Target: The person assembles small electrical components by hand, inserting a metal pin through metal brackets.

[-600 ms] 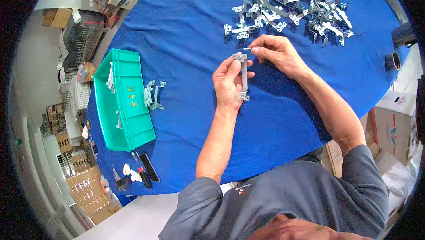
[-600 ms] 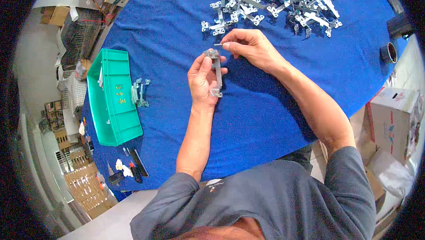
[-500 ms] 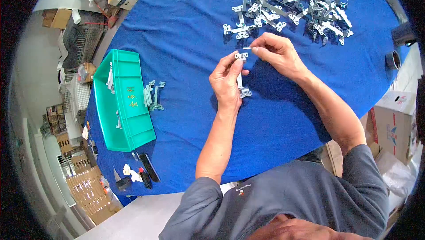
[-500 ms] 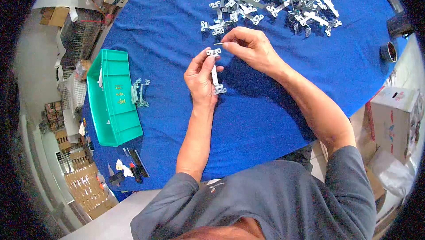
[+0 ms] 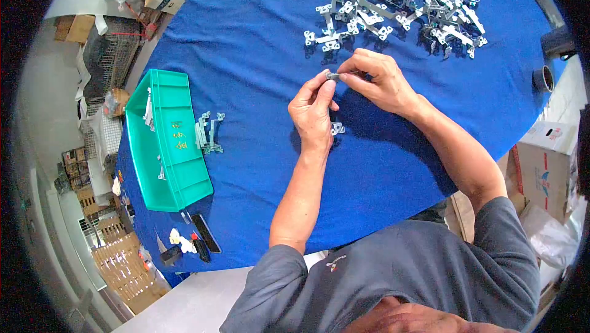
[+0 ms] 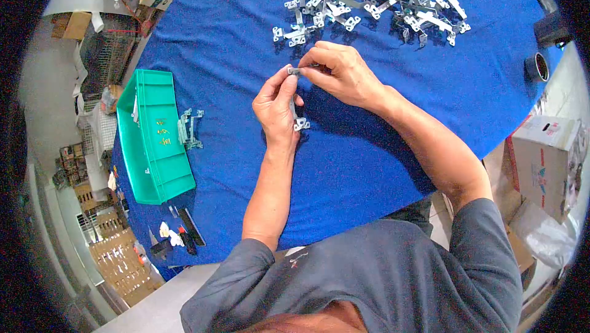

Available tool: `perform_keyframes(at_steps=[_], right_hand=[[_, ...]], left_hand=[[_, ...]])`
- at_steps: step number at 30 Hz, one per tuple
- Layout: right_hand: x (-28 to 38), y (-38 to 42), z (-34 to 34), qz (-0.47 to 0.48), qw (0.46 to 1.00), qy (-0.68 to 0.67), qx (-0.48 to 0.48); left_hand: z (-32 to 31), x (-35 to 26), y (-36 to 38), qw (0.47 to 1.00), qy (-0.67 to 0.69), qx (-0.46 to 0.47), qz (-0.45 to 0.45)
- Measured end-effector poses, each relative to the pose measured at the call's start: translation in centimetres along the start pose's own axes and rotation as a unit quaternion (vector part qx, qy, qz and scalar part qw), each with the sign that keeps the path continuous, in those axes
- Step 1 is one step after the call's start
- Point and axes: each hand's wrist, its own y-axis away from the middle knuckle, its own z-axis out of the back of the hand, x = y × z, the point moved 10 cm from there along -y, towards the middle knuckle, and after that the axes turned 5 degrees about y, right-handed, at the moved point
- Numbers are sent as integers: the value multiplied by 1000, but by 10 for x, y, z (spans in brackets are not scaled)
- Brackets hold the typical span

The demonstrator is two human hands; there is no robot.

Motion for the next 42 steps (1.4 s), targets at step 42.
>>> perform_keyframes(at_steps=[42], right_hand=[[7,5,-7,60,996,66,2]], left_hand=[[-5,-5,4,998,-58,10,-38]])
